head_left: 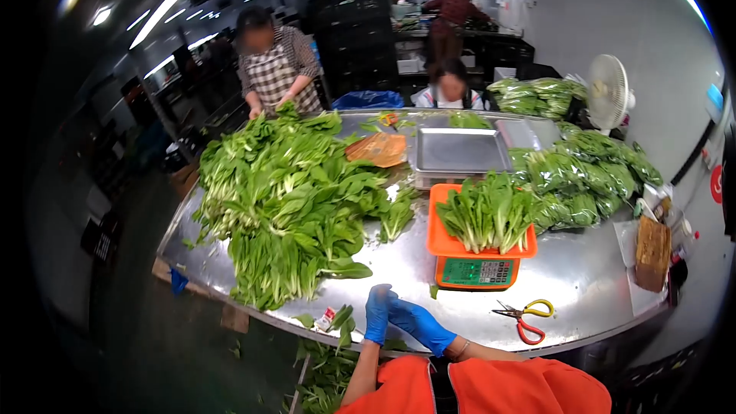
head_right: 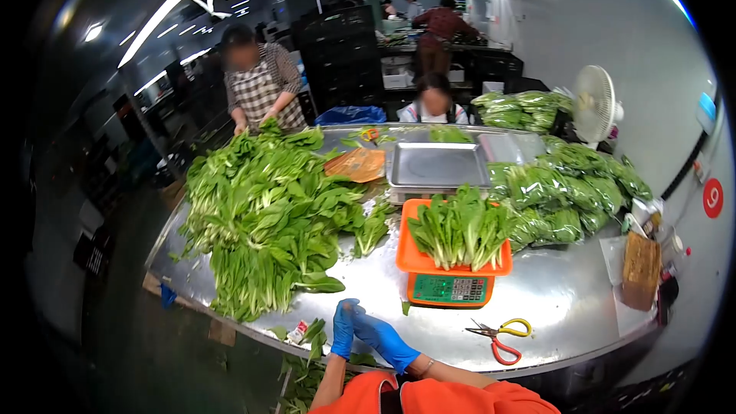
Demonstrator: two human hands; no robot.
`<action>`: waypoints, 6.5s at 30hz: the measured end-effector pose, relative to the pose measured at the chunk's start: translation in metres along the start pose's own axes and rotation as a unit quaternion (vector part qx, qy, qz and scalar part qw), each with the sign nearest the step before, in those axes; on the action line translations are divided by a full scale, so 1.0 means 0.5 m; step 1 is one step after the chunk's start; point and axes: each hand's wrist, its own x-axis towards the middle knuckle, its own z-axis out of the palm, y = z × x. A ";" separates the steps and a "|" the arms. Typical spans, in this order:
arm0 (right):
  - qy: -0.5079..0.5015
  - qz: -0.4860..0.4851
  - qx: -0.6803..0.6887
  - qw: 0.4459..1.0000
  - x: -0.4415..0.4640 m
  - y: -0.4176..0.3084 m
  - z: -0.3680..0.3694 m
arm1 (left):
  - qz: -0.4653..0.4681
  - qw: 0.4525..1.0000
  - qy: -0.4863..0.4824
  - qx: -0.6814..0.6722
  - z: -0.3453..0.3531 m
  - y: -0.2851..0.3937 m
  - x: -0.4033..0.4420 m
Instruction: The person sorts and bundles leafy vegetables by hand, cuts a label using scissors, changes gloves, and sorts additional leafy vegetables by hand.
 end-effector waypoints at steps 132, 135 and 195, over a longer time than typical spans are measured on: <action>0.048 -0.160 -0.533 0.830 0.121 -0.016 0.022 | 0.099 0.945 -0.116 0.288 -0.103 0.165 -0.002; 0.075 -0.040 -0.344 0.935 0.156 0.019 -0.034 | 0.229 0.881 -0.112 0.399 -0.094 0.165 -0.009; 0.080 -0.058 -0.390 0.916 0.068 -0.064 0.007 | 0.005 0.969 -0.129 0.209 -0.043 0.181 -0.030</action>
